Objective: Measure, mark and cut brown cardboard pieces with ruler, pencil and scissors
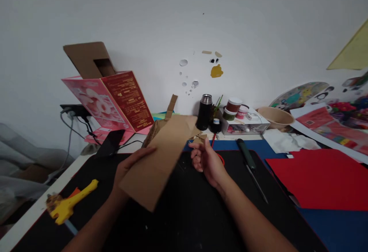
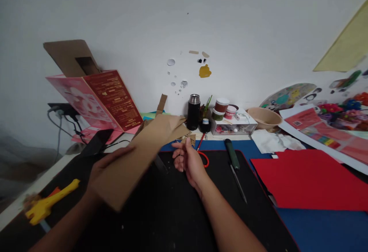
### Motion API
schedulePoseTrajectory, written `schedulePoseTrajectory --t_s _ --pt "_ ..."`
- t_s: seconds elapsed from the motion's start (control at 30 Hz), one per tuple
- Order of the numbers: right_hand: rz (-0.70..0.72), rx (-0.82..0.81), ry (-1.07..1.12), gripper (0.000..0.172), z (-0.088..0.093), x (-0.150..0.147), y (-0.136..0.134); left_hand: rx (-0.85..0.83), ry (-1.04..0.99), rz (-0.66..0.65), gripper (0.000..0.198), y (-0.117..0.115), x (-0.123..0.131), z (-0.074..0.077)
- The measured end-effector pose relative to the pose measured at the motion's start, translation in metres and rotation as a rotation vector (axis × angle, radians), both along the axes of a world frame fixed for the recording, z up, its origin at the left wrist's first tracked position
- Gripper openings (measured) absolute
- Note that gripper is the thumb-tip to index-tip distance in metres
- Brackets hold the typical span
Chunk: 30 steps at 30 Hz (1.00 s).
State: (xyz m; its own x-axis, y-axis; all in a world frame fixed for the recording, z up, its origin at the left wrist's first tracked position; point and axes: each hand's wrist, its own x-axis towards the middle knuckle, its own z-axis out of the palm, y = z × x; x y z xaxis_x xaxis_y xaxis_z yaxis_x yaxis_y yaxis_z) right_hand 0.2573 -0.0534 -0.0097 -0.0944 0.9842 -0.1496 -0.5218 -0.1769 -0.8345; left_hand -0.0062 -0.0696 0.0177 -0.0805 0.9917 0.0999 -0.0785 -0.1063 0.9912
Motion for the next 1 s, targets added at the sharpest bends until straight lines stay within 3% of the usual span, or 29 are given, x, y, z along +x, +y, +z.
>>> schedulePoseTrajectory --t_s 0.13,0.3,0.37,0.47,0.6,0.7,0.87,1.0 --pt "0.026 0.022 0.009 0.077 0.000 -0.001 -0.001 0.062 0.197 -0.008 0.028 -0.004 0.005 -0.003" --pt "0.002 0.058 -0.102 0.063 -0.009 -0.006 -0.004 0.085 0.257 -0.157 0.026 -0.006 0.016 -0.007" --pt "-0.002 0.045 -0.110 0.059 -0.012 -0.007 -0.004 0.034 0.183 -0.162 0.038 -0.007 0.019 -0.011" --pt "-0.045 0.034 -0.095 0.057 -0.011 -0.008 -0.005 -0.081 -0.063 -0.117 0.075 -0.003 0.020 -0.018" --pt "-0.155 0.046 -0.058 0.057 -0.006 -0.007 -0.003 -0.344 -0.283 -0.149 0.081 0.006 0.015 -0.023" --pt "-0.208 0.038 -0.047 0.059 -0.006 -0.006 -0.002 -0.366 -0.355 -0.221 0.091 0.008 0.012 -0.025" --pt "-0.246 0.035 -0.058 0.059 -0.007 -0.005 -0.002 -0.306 -0.287 -0.235 0.076 0.004 0.016 -0.030" --pt "-0.253 0.062 -0.088 0.061 -0.006 -0.008 -0.004 -0.321 -0.288 -0.117 0.064 0.006 0.021 -0.029"
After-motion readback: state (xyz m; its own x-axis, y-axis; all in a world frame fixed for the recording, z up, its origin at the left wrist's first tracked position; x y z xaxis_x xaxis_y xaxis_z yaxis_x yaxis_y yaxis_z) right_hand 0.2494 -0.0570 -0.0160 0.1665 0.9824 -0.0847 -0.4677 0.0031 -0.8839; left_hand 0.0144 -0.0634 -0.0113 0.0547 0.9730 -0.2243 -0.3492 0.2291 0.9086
